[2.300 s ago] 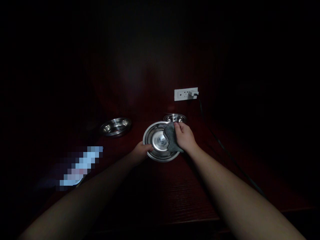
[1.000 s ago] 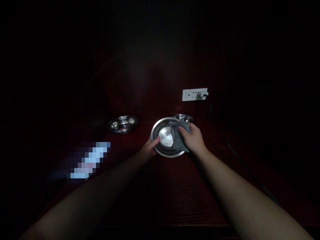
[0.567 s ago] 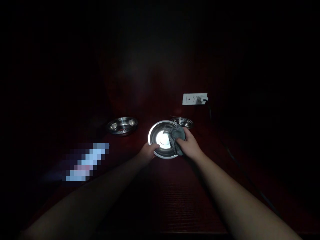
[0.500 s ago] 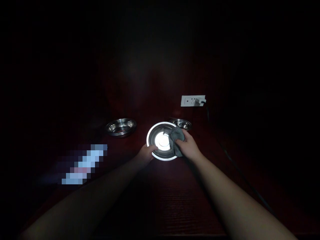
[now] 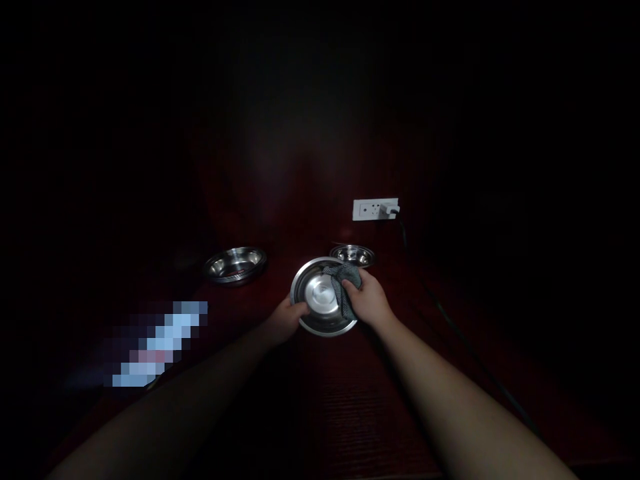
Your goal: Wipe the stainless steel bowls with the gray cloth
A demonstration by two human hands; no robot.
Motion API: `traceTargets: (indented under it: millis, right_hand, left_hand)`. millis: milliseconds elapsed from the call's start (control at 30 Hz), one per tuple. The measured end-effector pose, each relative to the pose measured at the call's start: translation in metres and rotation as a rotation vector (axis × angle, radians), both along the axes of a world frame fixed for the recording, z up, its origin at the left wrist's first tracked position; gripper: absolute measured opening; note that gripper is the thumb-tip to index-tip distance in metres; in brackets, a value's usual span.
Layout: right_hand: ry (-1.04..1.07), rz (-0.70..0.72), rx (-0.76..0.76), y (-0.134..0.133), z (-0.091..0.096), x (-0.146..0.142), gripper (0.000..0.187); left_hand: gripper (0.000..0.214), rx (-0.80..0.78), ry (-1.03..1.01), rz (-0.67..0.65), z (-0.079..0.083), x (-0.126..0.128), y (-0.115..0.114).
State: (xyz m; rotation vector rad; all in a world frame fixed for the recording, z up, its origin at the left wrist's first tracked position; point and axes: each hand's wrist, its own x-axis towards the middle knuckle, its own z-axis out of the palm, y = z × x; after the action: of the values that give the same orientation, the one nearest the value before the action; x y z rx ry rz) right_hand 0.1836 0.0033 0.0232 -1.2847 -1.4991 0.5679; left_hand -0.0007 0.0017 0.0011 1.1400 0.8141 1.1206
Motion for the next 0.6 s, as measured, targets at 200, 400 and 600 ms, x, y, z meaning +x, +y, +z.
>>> traceTargets:
  millis: [200, 400, 600]
  right_hand:
    - [-0.128, -0.114, 0.125, -0.004, 0.006, -0.001, 0.022]
    - [-0.172, -0.179, 0.233, -0.009, 0.013, -0.002, 0.018]
    - [-0.151, -0.166, 0.172, -0.006, 0.010, -0.003, 0.021]
  left_hand:
    - [0.051, 0.068, 0.001, -0.145, 0.007, -0.002, -0.006]
    - [0.054, 0.109, 0.034, -0.151, 0.015, -0.006, -0.014]
    - [0.062, 0.100, 0.033, -0.165, 0.018, -0.005, -0.021]
